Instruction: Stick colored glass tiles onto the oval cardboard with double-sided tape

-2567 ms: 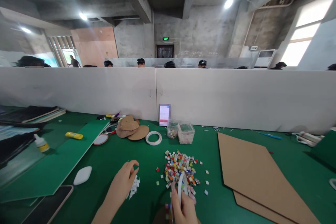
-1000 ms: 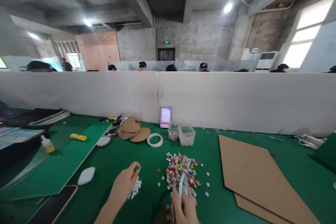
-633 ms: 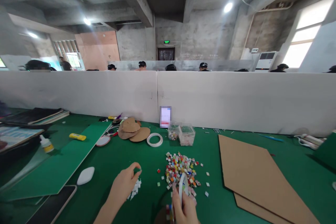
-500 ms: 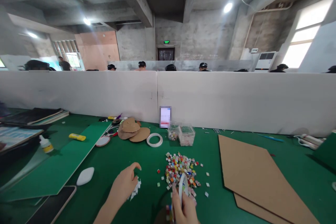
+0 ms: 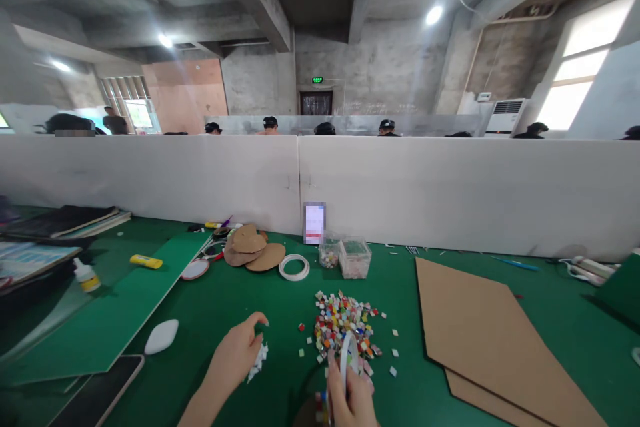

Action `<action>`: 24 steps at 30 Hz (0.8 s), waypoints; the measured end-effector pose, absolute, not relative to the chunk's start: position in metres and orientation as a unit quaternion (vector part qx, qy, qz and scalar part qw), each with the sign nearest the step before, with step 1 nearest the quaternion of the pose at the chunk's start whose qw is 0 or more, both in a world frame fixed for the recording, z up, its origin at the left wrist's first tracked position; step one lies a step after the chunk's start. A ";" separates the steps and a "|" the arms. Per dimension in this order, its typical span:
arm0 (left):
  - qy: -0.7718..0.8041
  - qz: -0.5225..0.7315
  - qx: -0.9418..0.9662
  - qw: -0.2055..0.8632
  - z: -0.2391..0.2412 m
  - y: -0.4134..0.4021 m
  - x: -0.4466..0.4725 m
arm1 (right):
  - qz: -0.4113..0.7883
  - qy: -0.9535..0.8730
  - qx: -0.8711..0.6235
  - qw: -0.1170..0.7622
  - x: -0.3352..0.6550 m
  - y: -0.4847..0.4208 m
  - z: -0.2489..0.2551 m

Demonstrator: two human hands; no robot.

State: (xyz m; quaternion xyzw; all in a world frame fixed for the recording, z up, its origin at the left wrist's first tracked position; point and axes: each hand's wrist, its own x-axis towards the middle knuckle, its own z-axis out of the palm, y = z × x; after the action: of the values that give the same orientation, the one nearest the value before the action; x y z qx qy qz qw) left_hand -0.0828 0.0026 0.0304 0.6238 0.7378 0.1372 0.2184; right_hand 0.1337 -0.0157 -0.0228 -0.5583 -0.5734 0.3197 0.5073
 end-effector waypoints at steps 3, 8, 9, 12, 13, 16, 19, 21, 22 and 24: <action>0.734 0.144 0.631 0.207 0.029 0.003 -0.082 | 0.328 -0.570 -0.559 0.505 0.135 -0.014 -0.025; 0.731 0.158 0.628 0.214 0.028 0.002 -0.082 | 0.363 -0.592 -0.536 0.480 0.142 -0.010 -0.031; 0.730 0.158 0.628 0.219 0.029 0.001 -0.082 | 0.366 -0.596 -0.533 0.476 0.142 -0.009 -0.032; 0.723 0.156 0.634 0.225 0.029 0.000 -0.082 | 0.365 -0.592 -0.540 0.474 0.141 -0.010 -0.031; 0.721 0.157 0.636 0.226 0.029 0.000 -0.081 | 0.359 -0.587 -0.545 0.480 0.139 -0.011 -0.030; 0.718 0.163 0.634 0.237 0.027 0.000 -0.081 | 0.329 -0.575 -0.559 0.499 0.135 -0.016 -0.024; 0.718 0.175 0.630 0.240 0.025 0.001 -0.081 | 0.313 -0.576 -0.568 0.499 0.133 -0.018 -0.020; 0.719 0.185 0.628 0.233 0.024 0.002 -0.082 | 0.314 -0.570 -0.569 0.503 0.133 -0.019 -0.020; 0.718 0.191 0.627 0.235 0.024 0.002 -0.081 | 0.318 -0.566 -0.570 0.504 0.134 -0.019 -0.020; 0.705 0.216 0.630 0.242 0.027 0.002 -0.079 | 0.333 -0.566 -0.568 0.496 0.134 -0.019 -0.021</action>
State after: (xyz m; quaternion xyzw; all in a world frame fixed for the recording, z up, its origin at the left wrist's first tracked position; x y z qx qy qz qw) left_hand -0.0795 0.0018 0.0273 0.6302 0.7053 0.2158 0.2424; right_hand 0.1345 -0.0187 -0.0212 -0.5679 -0.5663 0.3327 0.4961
